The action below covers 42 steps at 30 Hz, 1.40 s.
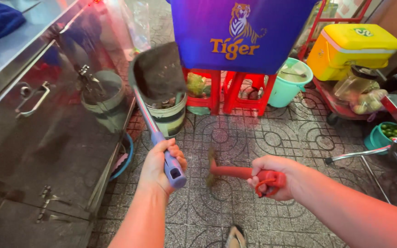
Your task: The person is sweeping litter and debris into a dustpan on a sidewalk.
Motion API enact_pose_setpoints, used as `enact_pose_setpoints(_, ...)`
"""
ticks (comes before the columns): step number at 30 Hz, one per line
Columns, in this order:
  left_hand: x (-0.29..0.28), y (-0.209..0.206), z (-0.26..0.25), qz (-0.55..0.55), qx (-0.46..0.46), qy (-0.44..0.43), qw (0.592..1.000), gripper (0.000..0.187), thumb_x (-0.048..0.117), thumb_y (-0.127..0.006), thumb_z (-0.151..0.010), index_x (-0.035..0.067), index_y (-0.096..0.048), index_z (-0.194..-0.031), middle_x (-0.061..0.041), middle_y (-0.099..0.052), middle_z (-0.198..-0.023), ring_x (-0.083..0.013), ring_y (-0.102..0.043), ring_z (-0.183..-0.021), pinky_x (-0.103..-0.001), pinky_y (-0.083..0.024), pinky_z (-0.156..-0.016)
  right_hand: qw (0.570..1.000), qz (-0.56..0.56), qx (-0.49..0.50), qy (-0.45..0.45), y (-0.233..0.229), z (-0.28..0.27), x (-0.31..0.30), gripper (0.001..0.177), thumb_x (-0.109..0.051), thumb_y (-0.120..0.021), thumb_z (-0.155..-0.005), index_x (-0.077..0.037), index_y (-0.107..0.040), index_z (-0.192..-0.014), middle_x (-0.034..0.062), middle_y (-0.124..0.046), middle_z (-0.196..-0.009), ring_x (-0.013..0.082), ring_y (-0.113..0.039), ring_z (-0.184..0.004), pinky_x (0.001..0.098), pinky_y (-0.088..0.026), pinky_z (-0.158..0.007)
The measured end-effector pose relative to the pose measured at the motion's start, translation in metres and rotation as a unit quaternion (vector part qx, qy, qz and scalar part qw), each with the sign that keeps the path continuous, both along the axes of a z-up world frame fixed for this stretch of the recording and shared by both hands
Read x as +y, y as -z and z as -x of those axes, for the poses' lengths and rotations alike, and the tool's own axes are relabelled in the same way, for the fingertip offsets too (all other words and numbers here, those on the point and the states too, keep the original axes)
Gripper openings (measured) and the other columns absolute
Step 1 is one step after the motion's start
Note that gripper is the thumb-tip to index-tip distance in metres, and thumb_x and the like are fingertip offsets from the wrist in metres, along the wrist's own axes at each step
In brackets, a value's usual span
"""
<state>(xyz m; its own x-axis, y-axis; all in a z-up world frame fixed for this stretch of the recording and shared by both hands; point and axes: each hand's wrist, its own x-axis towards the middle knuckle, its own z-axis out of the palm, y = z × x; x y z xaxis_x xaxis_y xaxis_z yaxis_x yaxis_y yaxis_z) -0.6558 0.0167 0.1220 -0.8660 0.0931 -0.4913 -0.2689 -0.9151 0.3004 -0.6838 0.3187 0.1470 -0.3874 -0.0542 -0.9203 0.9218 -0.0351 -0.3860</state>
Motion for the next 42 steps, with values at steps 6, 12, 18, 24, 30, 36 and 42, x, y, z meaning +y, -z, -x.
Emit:
enact_pose_setpoints(6, 0.03, -0.018, -0.05, -0.178, 0.057, -0.052, 0.981, 0.023, 0.015, -0.061, -0.093, 0.013, -0.047, -0.075, 0.004, -0.05, -0.061, -0.0075, -0.051, -0.052, -0.024, -0.048, -0.049, 1.0, 0.02, 0.007, 0.011, -0.01, 0.004, 0.004, 0.049, 0.001, -0.06, -0.075, 0.006, -0.05, -0.123, 0.0174, -0.064, -0.087, 0.0128, -0.059, -0.056, 0.022, -0.043, -0.042)
enact_pose_setpoints(12, 0.073, -0.013, -0.113, -0.285, -0.005, -0.07, 0.956, 0.017, 0.015, -0.059, -0.091, 0.012, -0.05, -0.077, 0.005, -0.051, -0.063, -0.0066, -0.053, -0.054, -0.025, -0.049, -0.05, 0.997, -0.011, 0.046, -0.064, -0.007, 0.008, 0.017, 0.048, -0.003, -0.062, -0.075, 0.002, -0.053, -0.122, 0.0133, -0.066, -0.084, 0.0141, -0.061, -0.056, 0.0238, -0.046, -0.043)
enact_pose_setpoints(18, 0.138, 0.048, -0.193, -0.264, -0.03, -0.094, 0.96, 0.018, 0.017, -0.061, -0.088, 0.013, -0.051, -0.074, 0.003, -0.051, -0.062, -0.0105, -0.053, -0.055, -0.027, -0.049, -0.049, 0.991, 0.043, 0.02, -0.126, 0.005, 0.002, 0.048, 0.05, -0.008, -0.061, -0.075, 0.001, -0.053, -0.123, 0.0095, -0.064, -0.081, 0.0139, -0.06, -0.058, 0.0232, -0.043, -0.042)
enact_pose_setpoints(24, 0.189, 0.086, -0.258, -0.327, -0.086, -0.149, 0.929, 0.017, 0.019, -0.062, -0.087, 0.012, -0.052, -0.076, 0.002, -0.054, -0.063, -0.0129, -0.055, -0.055, -0.029, -0.05, -0.049, 0.979, -0.012, -0.024, -0.203, 0.017, -0.025, 0.056, 0.052, -0.008, -0.061, -0.073, 0.006, -0.053, -0.122, 0.013, -0.064, -0.083, 0.0149, -0.059, -0.059, 0.0246, -0.043, -0.043)
enact_pose_setpoints(30, 0.21, 0.094, -0.3, -0.301, -0.112, -0.288, 0.902, 0.018, 0.014, -0.064, -0.088, 0.01, -0.05, -0.077, -0.003, -0.055, -0.061, -0.0158, -0.057, -0.052, -0.03, -0.05, -0.047, 0.966, -0.044, -0.039, -0.25, 0.003, -0.085, 0.016, 0.041, -0.006, -0.06, -0.074, 0.004, -0.049, -0.112, 0.0164, -0.06, -0.082, 0.0246, -0.062, -0.065, 0.0305, -0.05, -0.049)
enact_pose_setpoints(36, 0.19, 0.11, -0.332, -0.224, -0.094, -0.398, 0.884, 0.015, 0.008, -0.064, -0.078, 0.009, -0.05, -0.074, -0.003, -0.055, -0.058, -0.0174, -0.057, -0.049, -0.031, -0.048, -0.044, 0.913, -0.032, -0.064, -0.401, 0.028, -0.102, -0.027, 0.042, -0.007, -0.062, -0.073, 0.005, -0.053, -0.111, 0.0134, -0.06, -0.076, 0.0214, -0.059, -0.059, 0.027, -0.041, -0.043)
enact_pose_setpoints(42, 0.166, 0.091, -0.4, -0.258, -0.156, -0.505, 0.809, 0.009, 0.005, -0.062, -0.079, 0.007, -0.053, -0.076, -0.001, -0.057, -0.064, -0.0145, -0.058, -0.052, -0.027, -0.049, -0.046, 0.846, -0.057, 0.005, -0.53, -0.005, -0.168, -0.083, 0.039, -0.012, -0.063, -0.074, 0.002, -0.056, -0.109, 0.015, -0.064, -0.081, 0.0215, -0.058, -0.061, 0.0298, -0.044, -0.045)
